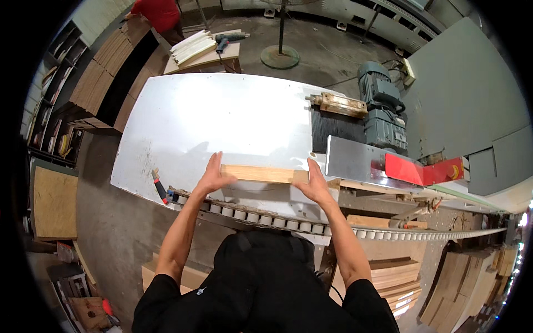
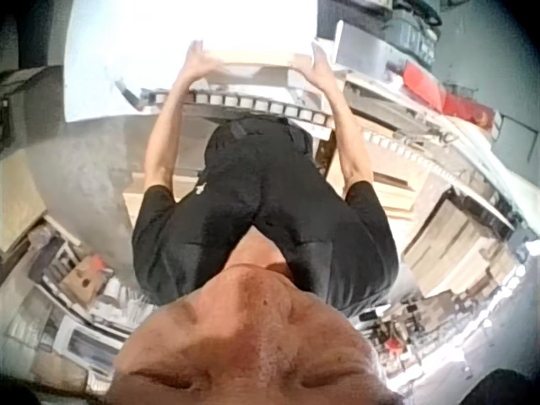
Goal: The person takes wooden planks from a stack on the floor, carries them to a planer machine, and feeds them through the machine by hand.
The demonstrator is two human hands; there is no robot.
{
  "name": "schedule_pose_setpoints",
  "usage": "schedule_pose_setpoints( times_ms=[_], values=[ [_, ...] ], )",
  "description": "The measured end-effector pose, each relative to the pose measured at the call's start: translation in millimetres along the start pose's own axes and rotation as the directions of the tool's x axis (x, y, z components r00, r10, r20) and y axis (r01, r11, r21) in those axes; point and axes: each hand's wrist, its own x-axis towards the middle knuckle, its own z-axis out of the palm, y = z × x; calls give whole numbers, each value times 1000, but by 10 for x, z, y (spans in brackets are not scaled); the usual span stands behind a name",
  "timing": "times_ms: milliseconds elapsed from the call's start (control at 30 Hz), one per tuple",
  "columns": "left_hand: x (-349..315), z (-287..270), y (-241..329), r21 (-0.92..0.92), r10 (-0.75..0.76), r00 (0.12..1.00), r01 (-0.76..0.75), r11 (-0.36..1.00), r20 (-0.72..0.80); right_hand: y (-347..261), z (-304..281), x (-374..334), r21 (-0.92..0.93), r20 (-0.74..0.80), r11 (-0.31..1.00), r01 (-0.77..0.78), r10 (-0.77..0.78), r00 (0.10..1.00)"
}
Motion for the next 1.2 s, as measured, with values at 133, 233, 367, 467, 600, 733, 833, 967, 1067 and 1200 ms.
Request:
schedule_pose_setpoints(
  times_ms=[133,233,367,467,600,733,833,967,1067,1200],
  values=[
    [13,-126,440,562,103,973,-204,802,206,-199,-265,60,-267,227,925,271,-213,950],
    [41,-63,350,616,224,947,-321,719,232,-241,-189,104,-456,246,809,370,-284,927],
    [171,55,146,583,227,954,-299,755,195,-50,-14,147,-396,100,829,396,-389,916],
    [171,84,62,562,300,943,-329,759,146,-34,15,155,-403,123,837,371,-352,928],
    [165,47,123,550,283,944,-329,767,169,-66,28,126,-379,91,857,349,-341,936],
    [176,0,219,575,192,951,-301,761,244,-41,20,97,-364,78,866,343,-339,938],
    [73,-79,333,611,196,949,-309,729,247,-120,-7,4,-350,-47,872,341,-380,924],
    [65,-63,-1,53,-6,1000,5,999,28,-124,115,-134,-122,-220,988,91,-116,969],
    [81,-42,-75,-319,-329,933,359,877,147,118,206,-131,426,14,857,-290,315,949],
    [-24,81,-8,-521,-292,912,405,751,289,72,383,-194,615,93,686,-388,426,900]
  ],
)
